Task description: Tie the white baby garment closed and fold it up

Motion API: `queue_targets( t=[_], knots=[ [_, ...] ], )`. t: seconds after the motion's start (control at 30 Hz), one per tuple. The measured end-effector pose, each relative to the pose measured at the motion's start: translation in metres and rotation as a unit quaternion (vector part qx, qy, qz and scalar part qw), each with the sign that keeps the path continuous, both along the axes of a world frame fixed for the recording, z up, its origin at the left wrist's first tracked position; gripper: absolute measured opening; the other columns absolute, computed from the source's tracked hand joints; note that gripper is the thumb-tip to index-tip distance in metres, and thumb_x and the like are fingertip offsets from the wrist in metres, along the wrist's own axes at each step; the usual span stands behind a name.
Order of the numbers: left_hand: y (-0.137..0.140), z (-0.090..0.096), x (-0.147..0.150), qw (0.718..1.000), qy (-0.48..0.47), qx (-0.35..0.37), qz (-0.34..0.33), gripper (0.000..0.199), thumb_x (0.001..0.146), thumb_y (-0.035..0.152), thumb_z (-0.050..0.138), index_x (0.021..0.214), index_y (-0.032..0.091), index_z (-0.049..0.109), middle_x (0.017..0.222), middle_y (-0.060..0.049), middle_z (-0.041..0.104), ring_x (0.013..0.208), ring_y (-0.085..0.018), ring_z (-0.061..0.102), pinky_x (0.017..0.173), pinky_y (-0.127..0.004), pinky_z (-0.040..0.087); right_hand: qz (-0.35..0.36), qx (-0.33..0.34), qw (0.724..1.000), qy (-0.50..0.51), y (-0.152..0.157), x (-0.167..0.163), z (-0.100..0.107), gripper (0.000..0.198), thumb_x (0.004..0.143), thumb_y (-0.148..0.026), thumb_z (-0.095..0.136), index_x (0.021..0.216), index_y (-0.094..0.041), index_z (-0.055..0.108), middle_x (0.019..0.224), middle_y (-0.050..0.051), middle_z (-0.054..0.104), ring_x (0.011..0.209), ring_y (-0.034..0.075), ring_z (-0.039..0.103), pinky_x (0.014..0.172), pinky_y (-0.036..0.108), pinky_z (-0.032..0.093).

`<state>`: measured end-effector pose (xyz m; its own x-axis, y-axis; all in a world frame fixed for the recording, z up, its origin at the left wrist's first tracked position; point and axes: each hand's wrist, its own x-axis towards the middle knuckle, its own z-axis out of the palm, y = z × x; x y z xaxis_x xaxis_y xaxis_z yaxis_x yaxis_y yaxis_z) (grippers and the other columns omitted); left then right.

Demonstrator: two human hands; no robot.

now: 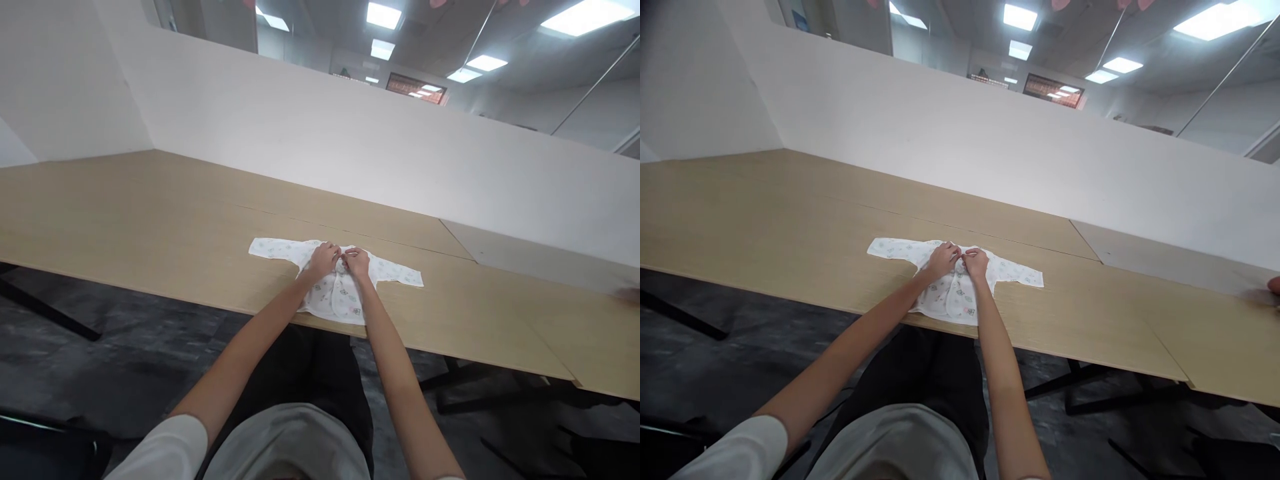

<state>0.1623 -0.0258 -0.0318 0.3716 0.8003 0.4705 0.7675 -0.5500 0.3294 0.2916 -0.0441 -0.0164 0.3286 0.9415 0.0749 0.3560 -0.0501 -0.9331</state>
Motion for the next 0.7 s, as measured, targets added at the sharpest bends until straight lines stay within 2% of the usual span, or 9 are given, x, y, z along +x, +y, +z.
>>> queue_targets(
  t=[0.13, 0.3, 0.47, 0.7],
  knots=[
    [0.0018, -0.0021, -0.0014, 1.0, -0.004, -0.003, -0.017, 0.021, 0.091, 0.021, 0.043, 0.091, 0.019, 0.065, 0.095, -0.009, 0.064, 0.096, -0.022, 0.056, 0.086, -0.034, 0.043, 0.015, -0.024, 0.997, 0.076, 0.0006, -0.0001, 0.0024, 0.02, 0.064, -0.01, 0.059, 0.082, -0.017, 0.059, 0.043, -0.006, 0.051, 0.041, 0.011, 0.049, 0.043, 0.02, 0.039],
    [0.0022, -0.0038, -0.0025, 0.999, -0.012, -0.023, -0.018, 0.023, 0.091, 0.021, 0.041, 0.094, 0.018, 0.064, 0.093, -0.008, 0.066, 0.092, -0.021, 0.058, 0.083, -0.033, 0.044, 0.037, -0.028, 0.993, 0.111, 0.0037, 0.0014, 0.0001, 0.023, 0.063, -0.009, 0.059, 0.086, -0.016, 0.059, 0.045, -0.006, 0.053, 0.04, 0.01, 0.048, 0.043, 0.02, 0.041],
    [-0.0003, -0.0023, -0.0025, 0.998, 0.015, -0.036, -0.046, 0.024, 0.091, 0.022, 0.042, 0.093, 0.017, 0.066, 0.098, -0.008, 0.068, 0.096, -0.021, 0.059, 0.088, -0.033, 0.043, 0.032, -0.023, 0.995, 0.094, 0.0028, 0.0013, -0.0005, 0.022, 0.066, -0.008, 0.056, 0.087, -0.015, 0.059, 0.044, -0.006, 0.053, 0.04, 0.01, 0.049, 0.043, 0.019, 0.042],
    [-0.0032, 0.0026, -0.0037, 0.996, -0.052, -0.064, -0.015, 0.022, 0.085, 0.016, 0.048, 0.1, 0.018, 0.064, 0.099, -0.006, 0.07, 0.097, -0.021, 0.061, 0.088, -0.033, 0.045, 0.055, -0.004, 0.998, 0.029, -0.0007, 0.003, -0.0006, 0.023, 0.064, -0.007, 0.053, 0.085, -0.016, 0.058, 0.043, -0.008, 0.049, 0.037, 0.009, 0.044, 0.039, 0.019, 0.035]
  ],
)
